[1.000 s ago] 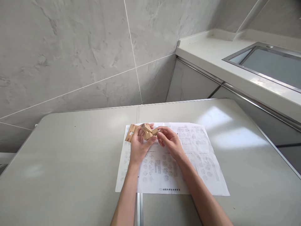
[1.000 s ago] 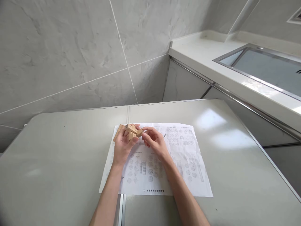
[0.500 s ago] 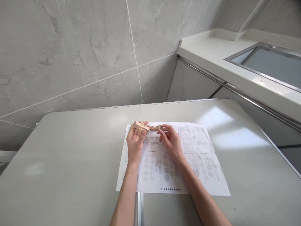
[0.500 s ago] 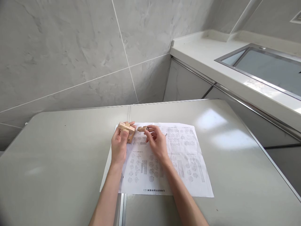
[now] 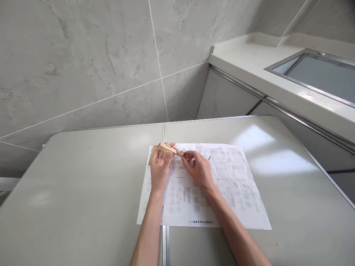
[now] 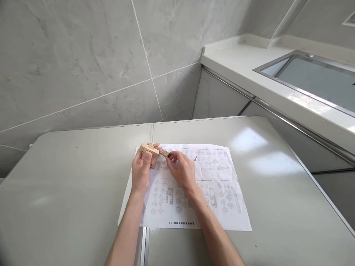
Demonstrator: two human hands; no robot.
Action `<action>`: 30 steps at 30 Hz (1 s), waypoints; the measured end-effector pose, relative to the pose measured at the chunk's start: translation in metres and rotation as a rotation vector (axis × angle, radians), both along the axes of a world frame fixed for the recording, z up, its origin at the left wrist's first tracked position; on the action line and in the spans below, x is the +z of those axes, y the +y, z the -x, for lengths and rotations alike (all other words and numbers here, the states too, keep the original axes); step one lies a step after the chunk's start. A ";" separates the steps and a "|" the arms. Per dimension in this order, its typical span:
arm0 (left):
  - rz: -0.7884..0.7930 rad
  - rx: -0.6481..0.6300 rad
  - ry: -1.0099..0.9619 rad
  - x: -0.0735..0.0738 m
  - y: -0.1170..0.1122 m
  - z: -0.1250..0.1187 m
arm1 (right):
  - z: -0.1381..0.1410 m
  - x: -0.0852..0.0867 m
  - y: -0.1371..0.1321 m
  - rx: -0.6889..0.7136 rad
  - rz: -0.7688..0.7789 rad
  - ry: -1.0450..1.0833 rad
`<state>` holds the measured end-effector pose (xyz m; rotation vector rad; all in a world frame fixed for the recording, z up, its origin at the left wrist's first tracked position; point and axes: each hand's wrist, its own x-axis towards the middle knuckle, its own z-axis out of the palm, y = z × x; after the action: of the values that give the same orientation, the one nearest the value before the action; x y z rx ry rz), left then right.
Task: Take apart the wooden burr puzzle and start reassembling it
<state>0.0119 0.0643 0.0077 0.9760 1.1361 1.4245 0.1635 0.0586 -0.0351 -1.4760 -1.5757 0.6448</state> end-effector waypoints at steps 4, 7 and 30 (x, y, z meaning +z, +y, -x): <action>0.014 -0.023 -0.017 -0.003 0.000 0.001 | 0.000 -0.003 0.001 -0.012 -0.072 -0.119; 0.017 -0.033 -0.019 -0.004 0.000 0.001 | -0.001 -0.006 0.003 0.018 -0.073 -0.143; 0.038 -0.217 -0.018 0.000 -0.001 -0.005 | -0.005 0.012 0.002 0.217 0.021 0.293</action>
<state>0.0165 0.0629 0.0081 1.0250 1.0076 1.2314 0.1681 0.0610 -0.0235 -1.1717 -1.5106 0.9587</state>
